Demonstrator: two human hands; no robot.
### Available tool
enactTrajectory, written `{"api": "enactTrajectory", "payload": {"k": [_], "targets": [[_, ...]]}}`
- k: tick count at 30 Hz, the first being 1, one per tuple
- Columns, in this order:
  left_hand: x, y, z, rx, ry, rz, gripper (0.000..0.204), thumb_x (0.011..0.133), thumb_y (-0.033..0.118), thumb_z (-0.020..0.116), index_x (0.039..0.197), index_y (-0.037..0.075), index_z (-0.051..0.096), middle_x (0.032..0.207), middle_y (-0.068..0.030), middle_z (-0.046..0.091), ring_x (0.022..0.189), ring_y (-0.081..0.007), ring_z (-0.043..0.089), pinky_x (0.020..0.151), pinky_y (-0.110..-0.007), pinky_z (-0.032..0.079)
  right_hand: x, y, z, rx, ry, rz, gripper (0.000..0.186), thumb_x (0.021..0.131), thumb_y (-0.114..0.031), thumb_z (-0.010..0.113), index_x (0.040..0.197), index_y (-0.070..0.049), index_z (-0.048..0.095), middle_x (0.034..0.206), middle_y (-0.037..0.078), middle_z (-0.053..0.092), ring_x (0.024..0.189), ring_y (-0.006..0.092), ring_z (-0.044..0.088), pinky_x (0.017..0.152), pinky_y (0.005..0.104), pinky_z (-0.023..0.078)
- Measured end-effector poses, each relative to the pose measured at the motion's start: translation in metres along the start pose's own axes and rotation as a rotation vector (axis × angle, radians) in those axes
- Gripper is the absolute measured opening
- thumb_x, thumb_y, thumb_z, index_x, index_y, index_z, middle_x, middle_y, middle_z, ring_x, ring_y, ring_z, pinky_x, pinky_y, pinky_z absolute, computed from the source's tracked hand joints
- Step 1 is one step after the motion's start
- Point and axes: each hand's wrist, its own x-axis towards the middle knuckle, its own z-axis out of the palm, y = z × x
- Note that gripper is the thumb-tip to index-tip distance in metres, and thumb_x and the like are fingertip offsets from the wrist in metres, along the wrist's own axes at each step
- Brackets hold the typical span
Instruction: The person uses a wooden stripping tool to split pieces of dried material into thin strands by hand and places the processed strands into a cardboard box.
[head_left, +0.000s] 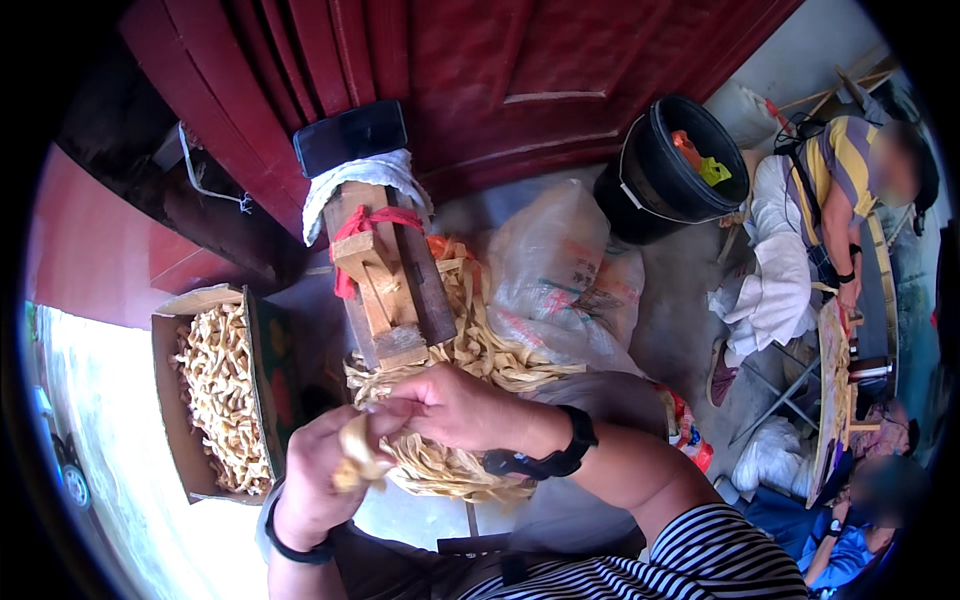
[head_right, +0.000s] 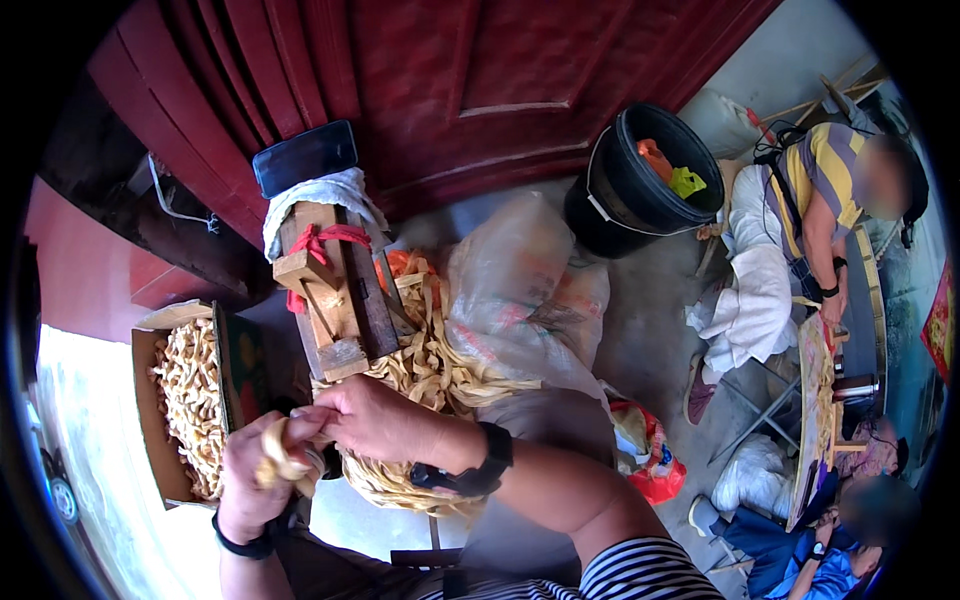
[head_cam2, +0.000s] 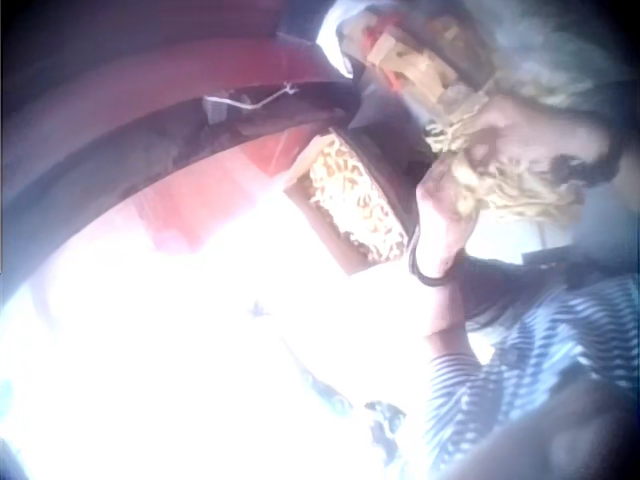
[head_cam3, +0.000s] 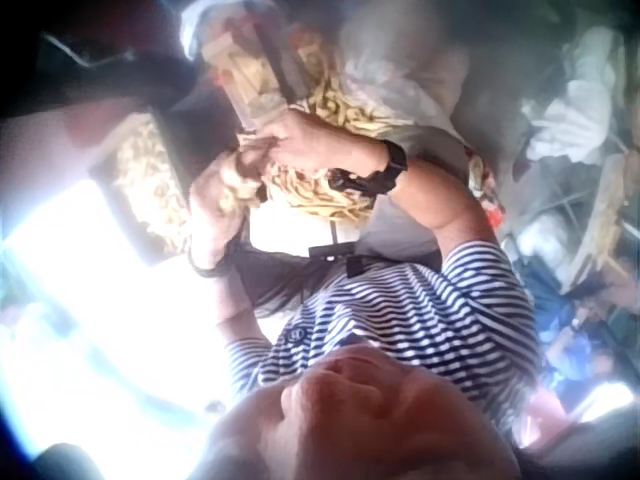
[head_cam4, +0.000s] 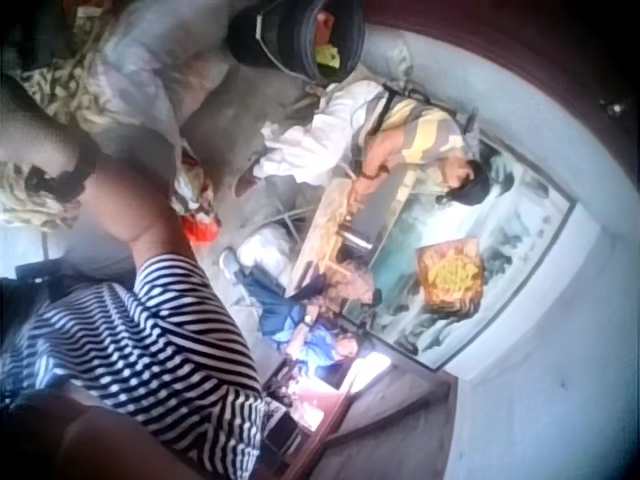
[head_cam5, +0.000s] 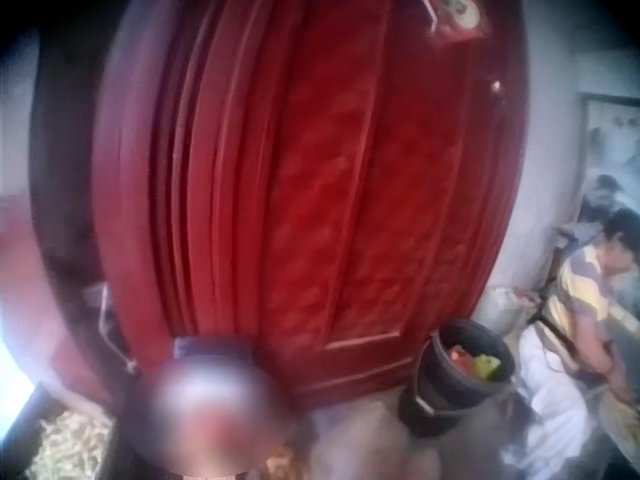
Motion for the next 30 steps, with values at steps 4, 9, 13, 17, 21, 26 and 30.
{"api": "enactTrajectory", "payload": {"k": [4,9,13,17,21,26,30], "targets": [[0.008,-0.010,-0.005,0.696,0.069,0.565,0.024,0.057,0.011,0.076,0.075,0.006,0.063,0.076,-0.0052,0.056,0.060,-0.0225,0.058,0.049,-0.033,0.048,-0.001,0.011,0.004,0.748,-0.342,0.374,0.015,0.084,0.002,0.050,0.085,-0.002,0.064,0.064,-0.001,0.054,0.052,0.0031,0.039,0.049,0.0182,0.029],[0.010,-0.017,0.005,0.684,0.345,0.550,0.027,0.065,0.010,0.078,0.090,0.004,0.069,0.090,-0.0091,0.062,0.069,-0.0244,0.065,0.058,-0.032,0.053,0.004,0.026,0.023,0.840,0.119,0.113,0.014,0.092,-0.014,0.058,0.097,-0.004,0.065,0.076,0.000,0.062,0.062,0.0062,0.054,0.053,0.0157,0.038],[0.008,-0.020,-0.008,0.410,0.218,0.286,0.028,0.068,0.008,0.077,0.095,0.006,0.070,0.113,-0.0174,0.063,0.094,-0.0336,0.066,0.077,-0.036,0.055,0.000,0.010,0.023,0.137,0.317,-0.162,0.023,0.094,-0.021,0.059,0.098,0.002,0.064,0.083,0.007,0.068,0.071,0.0104,0.063,0.062,0.0228,0.050],[0.000,-0.021,-0.011,0.492,0.005,0.032,0.021,0.070,-0.010,0.065,0.088,0.000,0.068,0.121,-0.0163,0.059,0.104,-0.0261,0.062,0.085,-0.032,0.052,0.003,0.016,0.017,-0.509,0.232,-0.451,0.019,0.089,-0.020,0.062,0.089,-0.002,0.064,0.070,0.013,0.063,0.058,0.0292,0.061,0.055,0.0359,0.049],[0.001,-0.022,-0.010,0.260,0.043,0.078,0.010,0.077,-0.008,0.064,0.085,-0.003,0.066,0.113,-0.0137,0.062,0.099,-0.0227,0.063,0.081,-0.029,0.051,0.003,0.012,0.017,-0.675,0.132,-0.284,0.024,0.093,-0.025,0.054,0.085,-0.003,0.061,0.073,0.012,0.062,0.058,0.0251,0.057,0.053,0.0328,0.044],[-0.006,-0.006,-0.038,-0.335,0.325,0.002,0.010,0.088,0.004,0.062,0.087,-0.005,0.065,0.104,-0.0117,0.064,0.087,-0.0167,0.061,0.075,-0.028,0.049,-0.003,-0.002,0.012,0.401,-0.194,0.252,0.044,0.101,-0.041,0.040,0.086,-0.004,0.058,0.073,-0.002,0.052,0.054,0.0028,0.029,0.050,0.0189,0.026],[0.001,-0.007,-0.037,-0.247,0.317,-0.053,0.021,0.089,0.015,0.066,0.090,-0.006,0.065,0.095,-0.0091,0.066,0.083,-0.0120,0.060,0.069,-0.024,0.048,-0.005,0.007,0.004,0.531,-0.169,0.276,0.040,0.100,-0.038,0.044,0.088,-0.003,0.059,0.069,-0.002,0.050,0.051,0.0017,0.029,0.047,0.0185,0.025]]}}
